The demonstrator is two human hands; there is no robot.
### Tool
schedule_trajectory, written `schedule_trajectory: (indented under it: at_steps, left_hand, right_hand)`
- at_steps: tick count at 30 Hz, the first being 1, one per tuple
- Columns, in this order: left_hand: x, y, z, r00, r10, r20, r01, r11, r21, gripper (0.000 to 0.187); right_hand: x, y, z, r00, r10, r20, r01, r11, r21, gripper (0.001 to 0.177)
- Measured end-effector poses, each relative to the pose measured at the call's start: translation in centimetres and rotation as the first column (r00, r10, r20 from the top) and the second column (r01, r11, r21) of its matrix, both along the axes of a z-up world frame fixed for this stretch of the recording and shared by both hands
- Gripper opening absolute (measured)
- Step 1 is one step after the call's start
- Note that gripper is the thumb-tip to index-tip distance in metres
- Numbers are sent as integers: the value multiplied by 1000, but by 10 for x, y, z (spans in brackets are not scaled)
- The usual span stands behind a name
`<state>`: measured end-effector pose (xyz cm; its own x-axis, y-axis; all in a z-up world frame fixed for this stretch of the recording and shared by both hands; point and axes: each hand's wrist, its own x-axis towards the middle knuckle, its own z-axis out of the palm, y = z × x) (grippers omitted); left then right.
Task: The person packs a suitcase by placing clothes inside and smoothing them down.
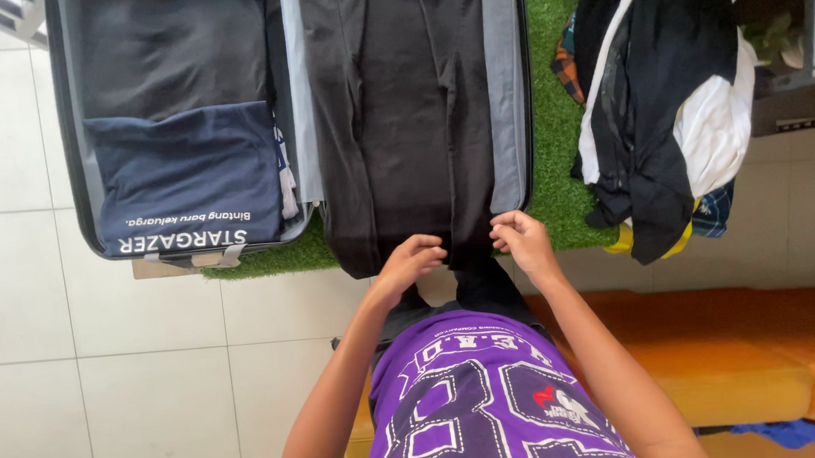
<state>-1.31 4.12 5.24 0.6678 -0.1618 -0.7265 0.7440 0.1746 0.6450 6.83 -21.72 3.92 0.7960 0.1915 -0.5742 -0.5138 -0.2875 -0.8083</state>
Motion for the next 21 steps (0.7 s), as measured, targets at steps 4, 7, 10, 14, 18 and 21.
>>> schedule_trajectory:
  at_steps: [4,7,10,14,18,21]
  left_hand:
    - [-45,55,-23,999,44,26,-45,998,33,35]
    - [-71,93,-37,990,140,5,-139,978,158,32]
    - [-82,113,-37,938,315,142,-346,874,341,37]
    - [-78,122,-38,875,238,421,-442,749,494,65]
    - [-70,107,-51,948,190,257,-277,889,364,64]
    - [-77,93,-58,961,165,221,-231,919,319,60]
  right_hand:
    - [-28,-3,-15,992,-127,-18,126,991,-33,18]
    - [-43,6,-19,981,-194,26,195,976,-100,27]
    - [-48,17,-18,964,-220,150,241,961,-134,42]
    - [-51,27,-27,966,-218,139,225,974,-30,47]
    - [-61,30,-47,978,-196,69,198,980,-20,46]
    - [-77,29,-73,985,-172,8,172,979,-112,42]
